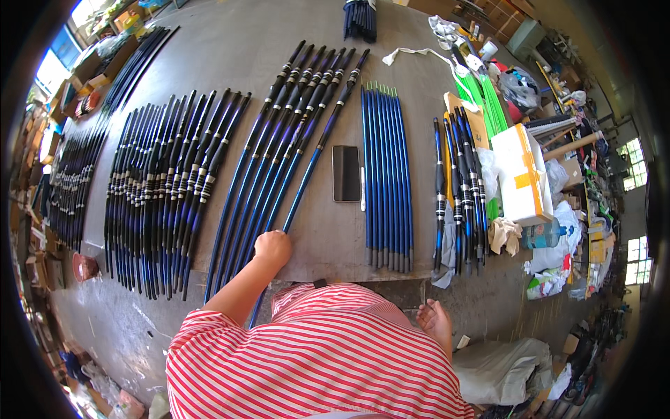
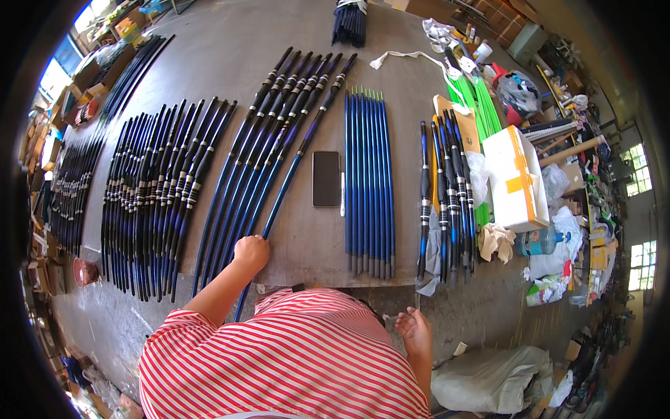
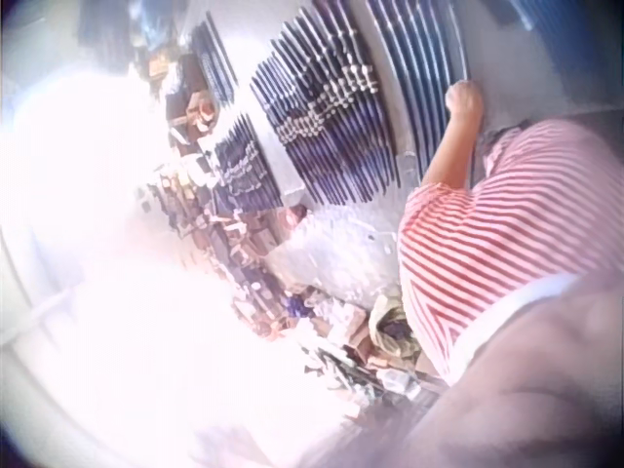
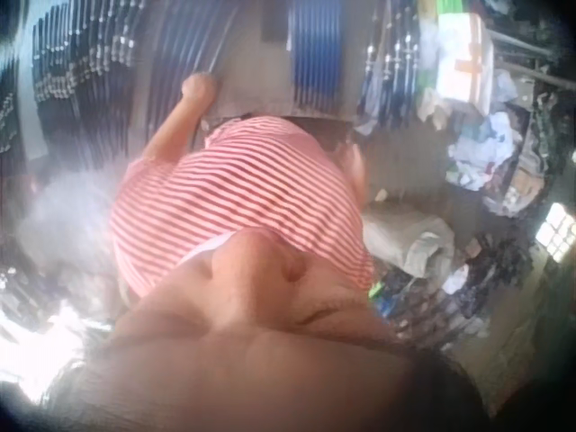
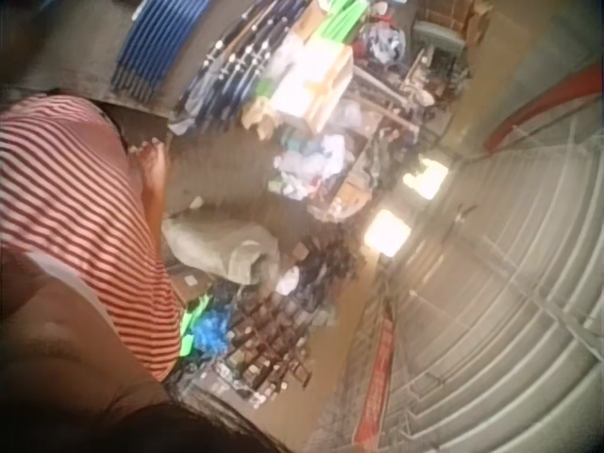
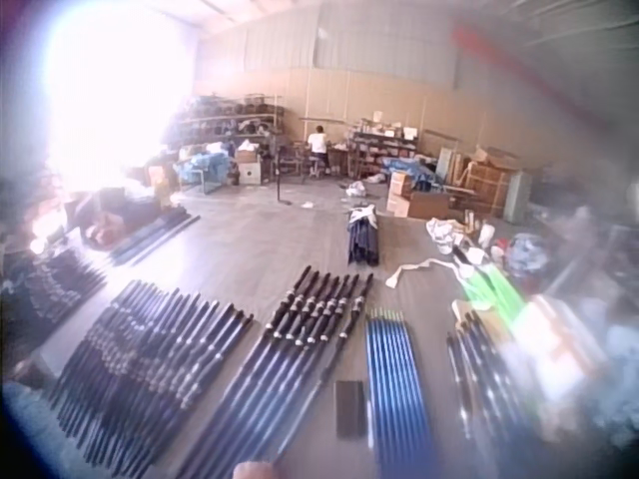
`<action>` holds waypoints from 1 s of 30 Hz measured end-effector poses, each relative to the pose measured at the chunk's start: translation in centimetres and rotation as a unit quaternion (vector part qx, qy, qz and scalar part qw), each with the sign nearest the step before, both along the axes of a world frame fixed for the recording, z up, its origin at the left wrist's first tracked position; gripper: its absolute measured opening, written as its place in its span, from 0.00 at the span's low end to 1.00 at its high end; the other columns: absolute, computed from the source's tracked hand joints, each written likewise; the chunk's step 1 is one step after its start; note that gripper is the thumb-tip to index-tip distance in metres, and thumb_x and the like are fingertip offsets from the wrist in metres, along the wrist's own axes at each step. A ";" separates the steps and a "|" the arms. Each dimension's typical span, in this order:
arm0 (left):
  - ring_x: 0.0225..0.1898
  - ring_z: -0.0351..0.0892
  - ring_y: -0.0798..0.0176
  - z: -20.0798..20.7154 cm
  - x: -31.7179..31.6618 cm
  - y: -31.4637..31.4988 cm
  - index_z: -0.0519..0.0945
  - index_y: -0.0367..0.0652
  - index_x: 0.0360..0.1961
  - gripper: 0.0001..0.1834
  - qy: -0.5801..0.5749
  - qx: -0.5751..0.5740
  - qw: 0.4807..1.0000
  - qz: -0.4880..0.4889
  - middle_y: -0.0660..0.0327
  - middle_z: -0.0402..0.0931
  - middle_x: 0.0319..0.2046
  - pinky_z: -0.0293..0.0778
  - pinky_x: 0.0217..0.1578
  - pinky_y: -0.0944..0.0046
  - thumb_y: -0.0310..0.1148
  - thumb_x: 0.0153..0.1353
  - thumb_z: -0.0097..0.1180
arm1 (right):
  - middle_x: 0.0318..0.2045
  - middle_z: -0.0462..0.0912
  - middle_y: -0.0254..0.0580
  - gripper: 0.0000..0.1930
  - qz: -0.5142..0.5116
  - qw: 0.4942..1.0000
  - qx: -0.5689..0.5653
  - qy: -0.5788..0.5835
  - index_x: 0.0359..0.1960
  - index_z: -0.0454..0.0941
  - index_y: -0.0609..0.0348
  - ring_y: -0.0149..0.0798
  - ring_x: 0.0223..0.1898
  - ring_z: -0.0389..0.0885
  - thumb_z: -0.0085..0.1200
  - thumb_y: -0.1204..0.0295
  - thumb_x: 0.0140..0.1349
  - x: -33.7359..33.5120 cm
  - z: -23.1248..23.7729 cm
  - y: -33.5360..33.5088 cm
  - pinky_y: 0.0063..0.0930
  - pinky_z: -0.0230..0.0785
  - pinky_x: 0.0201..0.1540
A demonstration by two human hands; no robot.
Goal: The person picks up a fishing rod from a group of rods on a table, wipes their hand over the rod's surface, and then places the rod back onto the table. They repeat this for multiple fishing rods.
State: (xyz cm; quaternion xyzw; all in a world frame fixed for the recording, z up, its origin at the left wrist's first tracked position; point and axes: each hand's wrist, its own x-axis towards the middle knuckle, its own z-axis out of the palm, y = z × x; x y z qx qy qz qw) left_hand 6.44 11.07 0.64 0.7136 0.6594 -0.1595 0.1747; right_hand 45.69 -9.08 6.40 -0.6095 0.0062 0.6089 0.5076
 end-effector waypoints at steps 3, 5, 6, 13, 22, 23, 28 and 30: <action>0.35 0.80 0.57 1.1 0.1 0.3 0.82 0.46 0.30 0.11 0.059 -0.044 0.997 -0.031 0.59 0.79 0.31 0.76 0.31 0.62 0.36 0.54 0.47 | 0.31 0.76 0.41 0.13 -0.036 0.999 -0.019 0.008 0.39 0.69 0.56 0.36 0.31 0.76 0.42 0.60 0.63 0.2 -0.2 -1.6 0.30 0.71 0.36; 0.35 0.79 0.57 2.0 0.3 0.6 0.82 0.48 0.30 0.15 0.064 -0.043 0.997 -0.018 0.60 0.79 0.31 0.75 0.32 0.62 0.42 0.58 0.45 | 0.29 0.77 0.42 0.12 -0.070 0.997 -0.030 0.012 0.38 0.70 0.57 0.37 0.29 0.77 0.42 0.62 0.63 0.1 -0.1 -2.0 0.30 0.71 0.33; 0.35 0.79 0.58 1.7 0.3 0.6 0.82 0.48 0.29 0.19 0.069 -0.040 0.997 0.007 0.61 0.79 0.31 0.75 0.31 0.62 0.46 0.60 0.42 | 0.29 0.77 0.42 0.12 -0.063 0.998 -0.022 0.009 0.39 0.70 0.58 0.37 0.29 0.77 0.42 0.62 0.63 0.2 -0.2 -2.1 0.30 0.71 0.33; 0.33 0.76 0.49 1.2 1.9 0.5 0.68 0.39 0.43 0.22 -0.112 0.171 0.979 0.004 0.51 0.72 0.34 0.73 0.31 0.55 0.42 0.52 0.54 | 0.30 0.77 0.43 0.12 0.001 1.000 0.030 -0.003 0.39 0.70 0.58 0.37 0.31 0.77 0.41 0.63 0.63 1.1 -0.8 -0.1 0.30 0.71 0.34; 0.58 0.53 0.39 0.1 11.7 5.3 0.50 0.50 0.62 0.42 -0.255 0.190 0.948 -0.029 0.37 0.50 0.56 0.56 0.56 0.54 0.43 0.50 0.58 | 0.29 0.79 0.42 0.12 0.202 0.958 0.063 -0.193 0.40 0.71 0.62 0.31 0.28 0.77 0.47 0.66 0.60 0.8 -3.5 5.3 0.22 0.70 0.30; 0.59 0.50 0.39 -0.1 12.7 6.3 0.48 0.52 0.63 0.43 -0.246 0.187 0.951 -0.014 0.35 0.46 0.58 0.54 0.57 0.54 0.45 0.49 0.58 | 0.29 0.79 0.41 0.12 0.222 0.940 0.069 -0.251 0.40 0.72 0.62 0.30 0.28 0.77 0.48 0.67 0.60 0.9 -4.2 5.8 0.21 0.70 0.30; 0.64 0.34 0.37 -2.3 15.5 8.2 0.49 0.65 0.63 0.46 -0.219 0.183 0.958 0.027 0.39 0.31 0.62 0.40 0.60 0.46 0.61 0.44 0.55 | 0.37 0.78 0.47 0.14 0.336 0.801 0.148 -0.473 0.42 0.73 0.63 0.38 0.37 0.79 0.53 0.70 0.54 0.9 -5.0 7.8 0.26 0.70 0.40; 0.63 0.32 0.35 -1.7 16.7 7.9 0.53 0.66 0.62 0.44 -0.159 0.168 0.973 -0.003 0.44 0.30 0.64 0.40 0.60 0.45 0.62 0.44 0.53 | 0.45 0.73 0.49 0.16 0.375 0.735 0.170 -0.539 0.43 0.73 0.61 0.45 0.47 0.73 0.53 0.67 0.53 1.4 -4.5 8.2 0.32 0.66 0.47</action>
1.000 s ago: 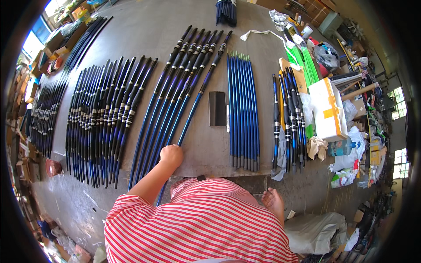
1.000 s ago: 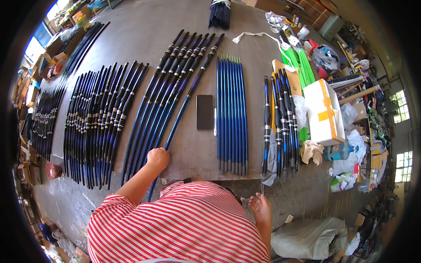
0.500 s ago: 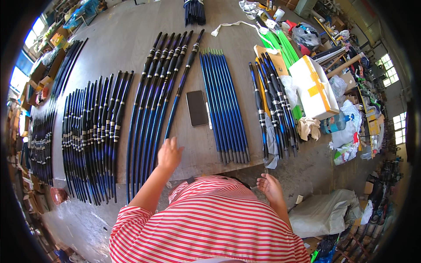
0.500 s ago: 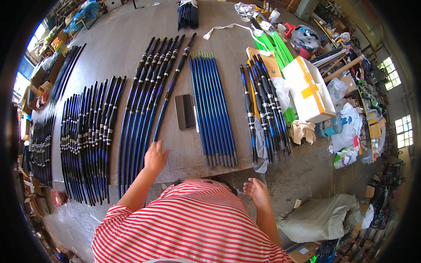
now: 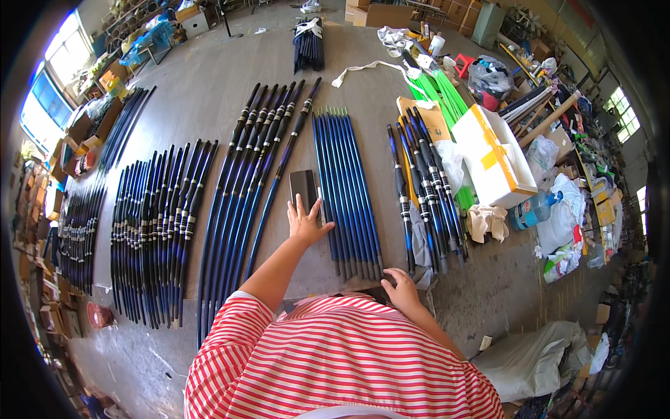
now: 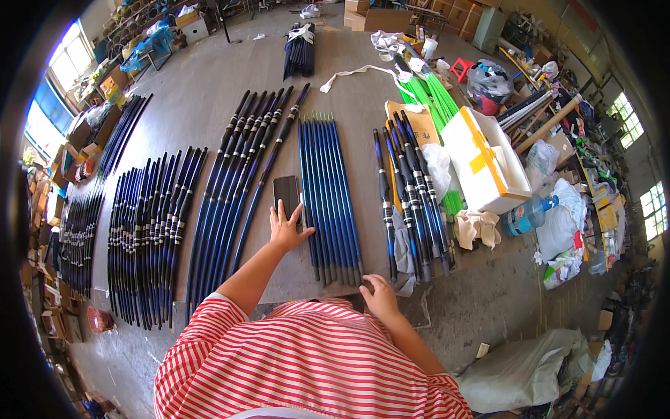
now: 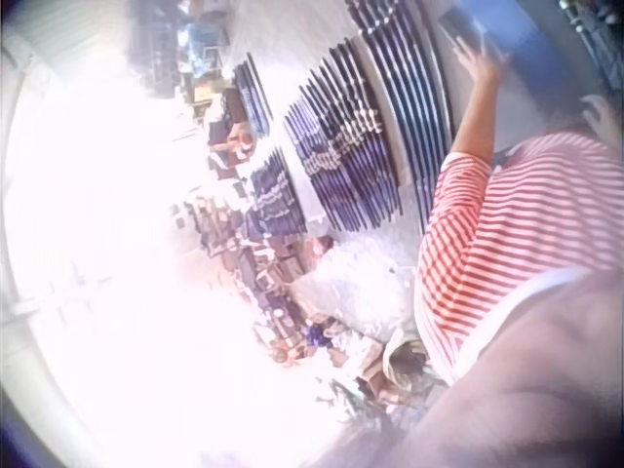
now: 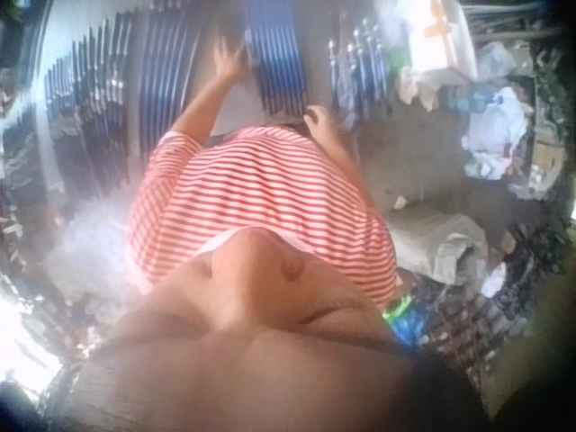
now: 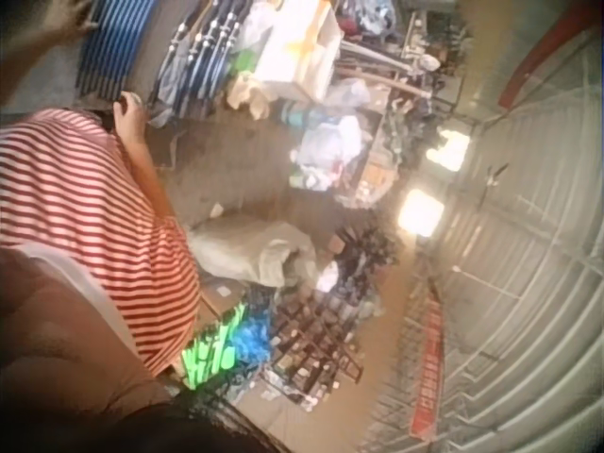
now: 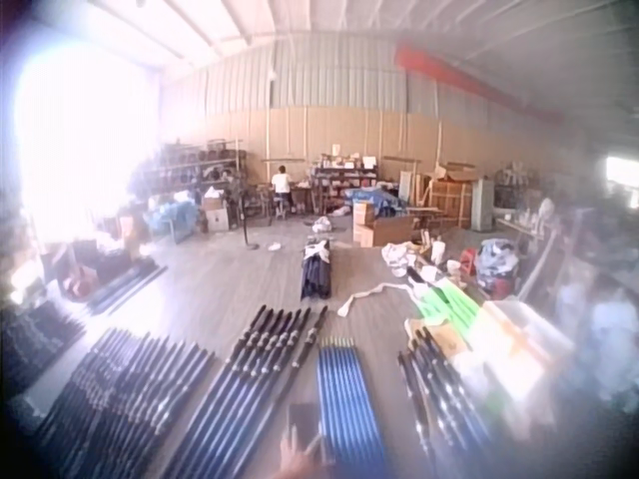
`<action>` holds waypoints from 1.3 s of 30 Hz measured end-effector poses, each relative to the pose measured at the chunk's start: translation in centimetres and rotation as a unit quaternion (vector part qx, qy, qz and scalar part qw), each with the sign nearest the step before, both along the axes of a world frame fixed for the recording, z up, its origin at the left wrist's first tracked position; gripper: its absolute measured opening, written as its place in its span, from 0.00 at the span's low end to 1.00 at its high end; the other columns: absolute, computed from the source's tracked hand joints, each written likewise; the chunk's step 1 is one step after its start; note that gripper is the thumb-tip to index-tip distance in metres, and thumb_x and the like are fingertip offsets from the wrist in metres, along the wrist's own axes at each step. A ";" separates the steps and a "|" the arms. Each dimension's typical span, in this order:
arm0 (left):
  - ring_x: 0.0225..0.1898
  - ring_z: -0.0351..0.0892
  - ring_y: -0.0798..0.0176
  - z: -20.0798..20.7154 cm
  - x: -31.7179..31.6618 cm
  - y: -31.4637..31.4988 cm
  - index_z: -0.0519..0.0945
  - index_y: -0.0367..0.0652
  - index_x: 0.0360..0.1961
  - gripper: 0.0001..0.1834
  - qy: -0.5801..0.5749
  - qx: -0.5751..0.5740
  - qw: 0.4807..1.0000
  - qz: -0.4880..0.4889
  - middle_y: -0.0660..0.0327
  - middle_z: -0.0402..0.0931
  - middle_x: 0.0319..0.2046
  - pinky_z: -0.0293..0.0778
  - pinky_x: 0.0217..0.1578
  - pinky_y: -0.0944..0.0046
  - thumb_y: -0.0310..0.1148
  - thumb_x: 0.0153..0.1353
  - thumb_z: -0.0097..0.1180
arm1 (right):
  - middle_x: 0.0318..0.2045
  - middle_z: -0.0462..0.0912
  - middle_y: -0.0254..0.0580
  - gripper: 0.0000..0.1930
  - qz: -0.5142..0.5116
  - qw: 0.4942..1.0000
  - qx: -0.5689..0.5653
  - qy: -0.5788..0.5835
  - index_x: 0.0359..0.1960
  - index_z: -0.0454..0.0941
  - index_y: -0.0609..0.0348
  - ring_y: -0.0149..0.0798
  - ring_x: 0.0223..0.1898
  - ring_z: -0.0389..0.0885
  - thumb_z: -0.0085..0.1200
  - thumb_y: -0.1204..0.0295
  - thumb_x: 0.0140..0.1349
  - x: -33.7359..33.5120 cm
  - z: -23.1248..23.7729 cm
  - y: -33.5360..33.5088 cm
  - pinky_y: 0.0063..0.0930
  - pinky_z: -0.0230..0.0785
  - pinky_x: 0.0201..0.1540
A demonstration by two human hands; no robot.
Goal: The person picks up a fishing rod from a group of rods on a table, wipes their hand over the rod's surface, and then places the rod back onto the table. They repeat this for multiple fishing rods.
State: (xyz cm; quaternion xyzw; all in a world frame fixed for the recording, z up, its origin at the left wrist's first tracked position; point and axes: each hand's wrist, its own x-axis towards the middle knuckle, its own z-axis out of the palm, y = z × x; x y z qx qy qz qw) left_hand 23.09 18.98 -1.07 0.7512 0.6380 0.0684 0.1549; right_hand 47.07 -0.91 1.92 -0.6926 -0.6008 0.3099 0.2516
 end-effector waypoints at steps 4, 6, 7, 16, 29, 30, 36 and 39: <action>0.63 0.31 0.33 -0.1 0.4 -0.1 0.55 0.68 0.61 0.43 0.025 0.011 0.999 -0.020 0.49 0.31 0.64 0.40 0.60 0.44 0.65 0.43 0.51 | 0.52 0.67 0.50 0.20 0.052 0.998 -0.002 -0.034 0.47 0.72 0.58 0.49 0.52 0.66 0.53 0.65 0.52 0.7 -0.4 0.2 0.36 0.60 0.54; 0.63 0.30 0.34 -0.1 0.5 0.0 0.55 0.69 0.61 0.43 0.040 0.011 0.999 -0.026 0.50 0.33 0.65 0.40 0.60 0.44 0.66 0.43 0.50 | 0.54 0.66 0.50 0.21 0.063 0.997 -0.010 -0.032 0.48 0.71 0.57 0.49 0.54 0.65 0.53 0.64 0.52 1.1 -0.9 0.4 0.36 0.59 0.55; 0.63 0.31 0.33 0.1 0.6 -0.1 0.55 0.68 0.61 0.43 0.037 0.016 0.999 -0.023 0.49 0.32 0.65 0.40 0.60 0.43 0.67 0.43 0.50 | 0.55 0.65 0.50 0.22 0.073 0.997 -0.015 -0.031 0.48 0.70 0.57 0.50 0.54 0.64 0.53 0.64 0.52 1.3 -1.0 0.6 0.36 0.58 0.55; 0.62 0.31 0.31 1.0 3.6 -0.1 0.55 0.66 0.62 0.44 0.055 0.000 0.998 -0.043 0.50 0.32 0.65 0.40 0.59 0.42 0.68 0.43 0.48 | 0.55 0.64 0.52 0.22 0.056 0.997 -0.045 -0.041 0.49 0.70 0.59 0.51 0.54 0.65 0.54 0.64 0.51 2.4 -0.6 1.2 0.36 0.59 0.55; 0.62 0.43 0.39 -0.8 1.5 0.1 0.51 0.56 0.63 0.44 -0.228 0.052 0.972 -0.025 0.44 0.34 0.63 0.53 0.58 0.52 0.51 0.47 0.58 | 0.52 0.67 0.56 0.21 0.023 0.999 -0.030 -0.030 0.46 0.72 0.61 0.52 0.53 0.66 0.53 0.64 0.51 2.4 0.0 0.4 0.37 0.59 0.54; 0.62 0.47 0.42 -1.3 0.8 -0.2 0.51 0.53 0.63 0.42 -0.227 0.058 0.972 -0.008 0.43 0.35 0.63 0.56 0.57 0.55 0.46 0.50 0.58 | 0.51 0.68 0.56 0.20 0.018 0.999 -0.012 -0.026 0.45 0.72 0.61 0.52 0.52 0.66 0.53 0.64 0.51 2.5 -0.1 0.0 0.37 0.59 0.54; 0.61 0.49 0.43 -2.4 -2.1 -5.2 0.52 0.39 0.61 0.35 -0.193 0.108 0.975 -0.020 0.45 0.41 0.62 0.52 0.59 0.56 0.37 0.54 0.52 | 0.49 0.71 0.52 0.19 -0.033 0.999 -0.018 -0.016 0.44 0.74 0.62 0.49 0.50 0.68 0.52 0.63 0.52 2.4 -0.6 -3.0 0.37 0.60 0.53; 0.62 0.49 0.45 -2.0 -3.1 -7.7 0.53 0.38 0.60 0.34 -0.190 0.090 0.977 -0.030 0.46 0.44 0.62 0.52 0.59 0.57 0.33 0.54 0.51 | 0.47 0.73 0.51 0.19 -0.043 0.999 -0.022 -0.002 0.42 0.74 0.62 0.48 0.49 0.70 0.51 0.62 0.52 2.1 -0.3 -4.2 0.36 0.62 0.51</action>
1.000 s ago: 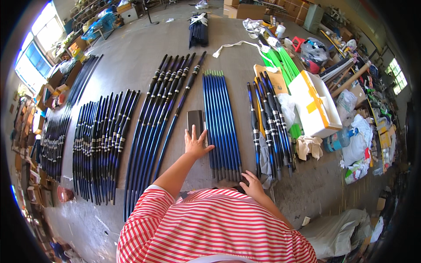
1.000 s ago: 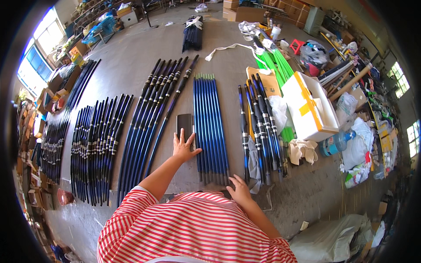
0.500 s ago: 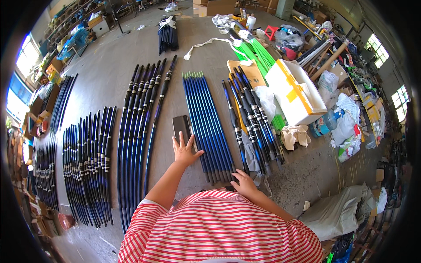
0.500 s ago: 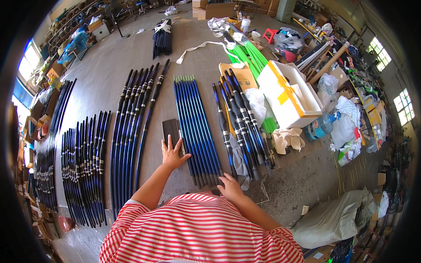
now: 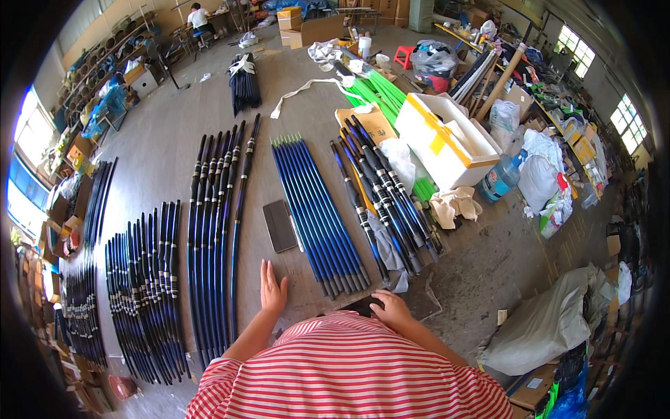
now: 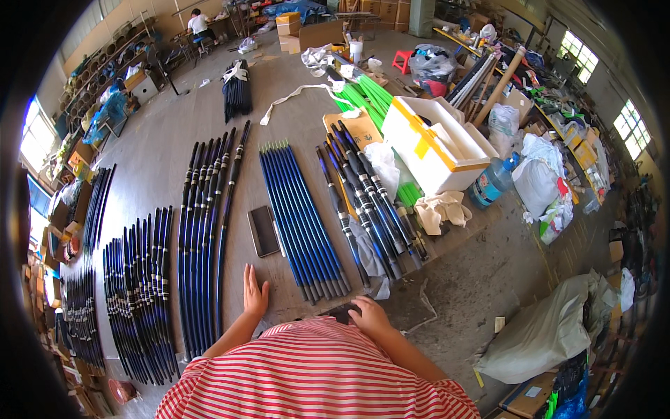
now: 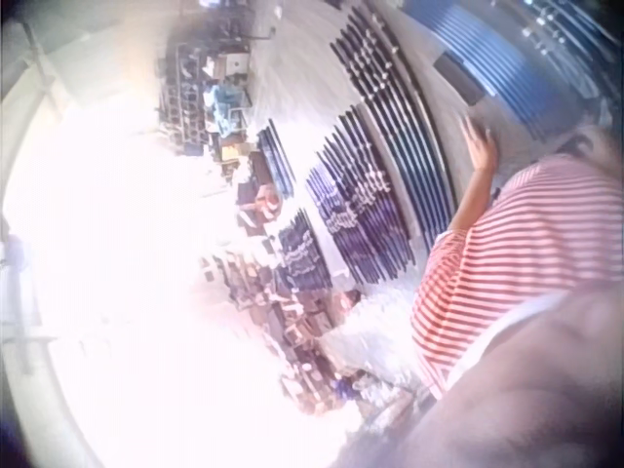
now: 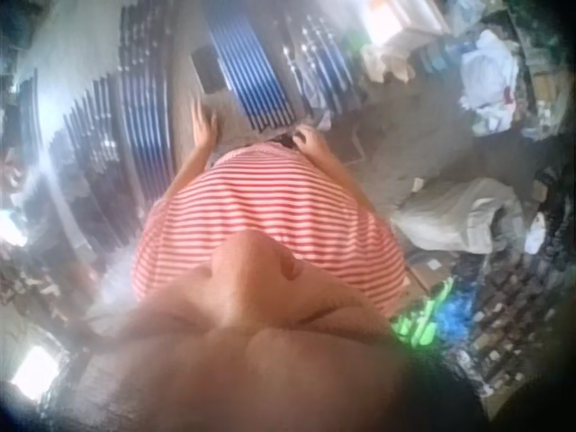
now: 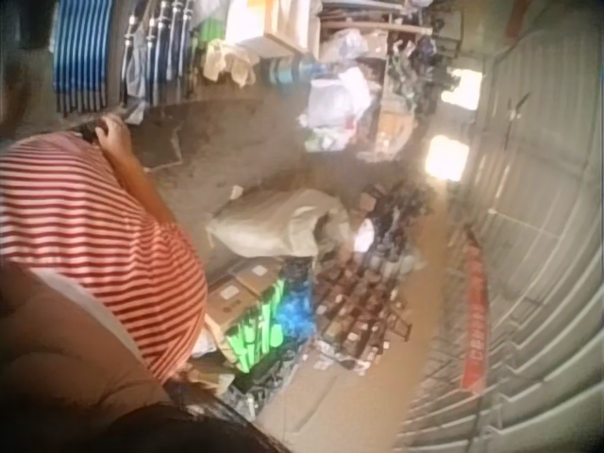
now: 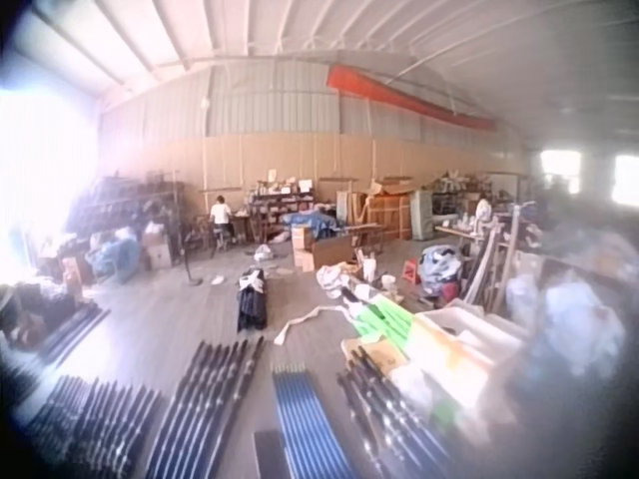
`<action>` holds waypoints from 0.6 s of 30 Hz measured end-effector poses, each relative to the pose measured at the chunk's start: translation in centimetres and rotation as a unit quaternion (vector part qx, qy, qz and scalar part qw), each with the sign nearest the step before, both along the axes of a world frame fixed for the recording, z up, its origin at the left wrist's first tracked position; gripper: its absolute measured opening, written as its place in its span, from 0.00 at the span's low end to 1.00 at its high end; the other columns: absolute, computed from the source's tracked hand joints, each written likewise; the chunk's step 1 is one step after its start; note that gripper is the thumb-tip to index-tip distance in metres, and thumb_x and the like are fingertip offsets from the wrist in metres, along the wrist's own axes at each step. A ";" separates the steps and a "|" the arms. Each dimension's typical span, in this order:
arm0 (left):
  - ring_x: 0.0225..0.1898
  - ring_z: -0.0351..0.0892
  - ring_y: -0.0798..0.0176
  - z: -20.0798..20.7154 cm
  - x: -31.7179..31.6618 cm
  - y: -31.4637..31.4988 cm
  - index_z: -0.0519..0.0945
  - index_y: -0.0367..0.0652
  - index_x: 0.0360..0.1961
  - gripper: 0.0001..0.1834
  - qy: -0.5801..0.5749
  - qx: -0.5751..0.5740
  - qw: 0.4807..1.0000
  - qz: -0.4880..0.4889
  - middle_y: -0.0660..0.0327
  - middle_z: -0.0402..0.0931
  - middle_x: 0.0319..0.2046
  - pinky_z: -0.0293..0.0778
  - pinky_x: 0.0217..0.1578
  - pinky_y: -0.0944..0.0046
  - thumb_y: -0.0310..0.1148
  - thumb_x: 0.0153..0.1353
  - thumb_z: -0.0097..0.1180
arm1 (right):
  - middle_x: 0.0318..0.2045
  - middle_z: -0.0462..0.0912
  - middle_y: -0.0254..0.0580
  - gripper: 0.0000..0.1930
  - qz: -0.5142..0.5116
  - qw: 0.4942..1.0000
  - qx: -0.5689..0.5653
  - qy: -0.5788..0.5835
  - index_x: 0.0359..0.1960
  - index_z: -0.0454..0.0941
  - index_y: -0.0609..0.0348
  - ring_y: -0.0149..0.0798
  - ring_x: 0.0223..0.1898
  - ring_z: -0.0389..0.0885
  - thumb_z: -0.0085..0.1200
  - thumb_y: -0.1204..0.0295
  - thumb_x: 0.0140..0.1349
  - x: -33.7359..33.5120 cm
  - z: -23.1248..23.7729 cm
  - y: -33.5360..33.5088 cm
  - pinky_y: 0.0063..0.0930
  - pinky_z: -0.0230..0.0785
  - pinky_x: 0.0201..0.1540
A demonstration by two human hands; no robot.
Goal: The person picks up a fishing rod from a group of rods on a table, wipes their hand over the rod's surface, and then places the rod back onto the table. They repeat this for multiple fishing rods.
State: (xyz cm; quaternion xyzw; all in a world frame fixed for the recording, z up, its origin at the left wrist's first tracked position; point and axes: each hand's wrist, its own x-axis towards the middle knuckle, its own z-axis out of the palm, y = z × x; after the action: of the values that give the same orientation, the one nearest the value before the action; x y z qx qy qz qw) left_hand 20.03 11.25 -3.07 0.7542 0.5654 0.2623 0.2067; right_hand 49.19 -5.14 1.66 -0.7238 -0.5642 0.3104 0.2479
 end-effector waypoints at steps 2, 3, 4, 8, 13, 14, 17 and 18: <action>0.61 0.50 0.46 0.4 -0.6 -1.3 0.54 0.37 0.59 0.33 0.021 0.003 1.000 -0.009 0.47 0.47 0.61 0.53 0.59 0.58 0.32 0.53 0.51 | 0.45 0.74 0.51 0.18 -0.006 1.000 0.008 0.009 0.41 0.75 0.62 0.48 0.48 0.71 0.52 0.63 0.52 -0.2 0.1 -0.8 0.35 0.63 0.50; 0.61 0.51 0.46 0.4 -0.9 -1.8 0.54 0.37 0.59 0.33 0.026 0.003 0.999 -0.019 0.47 0.47 0.61 0.53 0.58 0.58 0.31 0.53 0.51 | 0.42 0.76 0.50 0.17 -0.010 0.999 0.031 0.008 0.39 0.76 0.62 0.48 0.45 0.73 0.52 0.63 0.51 0.0 -0.7 -1.4 0.35 0.65 0.48; 0.61 0.51 0.46 0.6 -1.2 -2.3 0.54 0.37 0.59 0.33 0.032 0.002 0.999 -0.027 0.48 0.47 0.61 0.54 0.58 0.58 0.31 0.53 0.51 | 0.41 0.76 0.50 0.17 -0.008 1.000 0.027 0.011 0.39 0.76 0.62 0.48 0.44 0.73 0.53 0.63 0.51 0.1 -0.9 -1.9 0.35 0.65 0.47; 0.60 0.54 0.47 1.2 -1.5 -3.6 0.56 0.37 0.58 0.32 0.040 -0.001 0.999 -0.034 0.50 0.49 0.61 0.56 0.57 0.58 0.29 0.52 0.52 | 0.36 0.79 0.50 0.17 -0.009 0.999 0.008 0.035 0.38 0.76 0.63 0.46 0.40 0.77 0.53 0.63 0.51 0.5 -1.9 -3.2 0.34 0.69 0.43; 0.60 0.54 0.48 0.9 -1.6 -3.7 0.57 0.36 0.58 0.31 0.048 0.016 0.998 -0.047 0.49 0.50 0.61 0.56 0.57 0.58 0.29 0.52 0.52 | 0.32 0.80 0.51 0.18 -0.042 0.995 -0.051 0.080 0.37 0.77 0.63 0.45 0.35 0.79 0.55 0.62 0.50 1.2 -4.7 -5.4 0.33 0.71 0.38; 0.60 0.54 0.48 0.7 -1.7 -3.7 0.57 0.35 0.58 0.31 0.047 0.014 0.998 -0.049 0.49 0.50 0.61 0.56 0.57 0.59 0.30 0.53 0.52 | 0.31 0.80 0.51 0.18 -0.042 0.994 -0.064 0.075 0.37 0.77 0.63 0.46 0.35 0.79 0.55 0.62 0.49 1.4 -5.1 -5.7 0.33 0.71 0.38; 0.61 0.52 0.49 0.9 -1.5 -3.8 0.57 0.35 0.58 0.31 0.066 0.010 0.996 -0.055 0.49 0.50 0.60 0.54 0.59 0.59 0.32 0.54 0.51 | 0.30 0.80 0.50 0.17 -0.034 0.991 -0.125 0.023 0.34 0.79 0.60 0.48 0.34 0.79 0.54 0.59 0.49 3.3 -8.4 -8.1 0.35 0.70 0.37; 0.61 0.52 0.50 0.9 -1.6 -3.9 0.57 0.35 0.58 0.31 0.076 0.008 0.995 -0.057 0.49 0.50 0.60 0.53 0.59 0.59 0.32 0.54 0.50 | 0.30 0.80 0.50 0.17 -0.028 0.989 -0.144 0.013 0.33 0.79 0.59 0.48 0.34 0.79 0.54 0.59 0.49 3.9 -9.7 -8.8 0.36 0.70 0.37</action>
State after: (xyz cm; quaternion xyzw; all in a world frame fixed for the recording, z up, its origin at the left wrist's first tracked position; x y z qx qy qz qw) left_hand 18.47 7.37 -2.14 0.8044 0.5335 0.1969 0.1718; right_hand 53.12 -13.95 -8.07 -0.7632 -0.4900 0.3908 0.1571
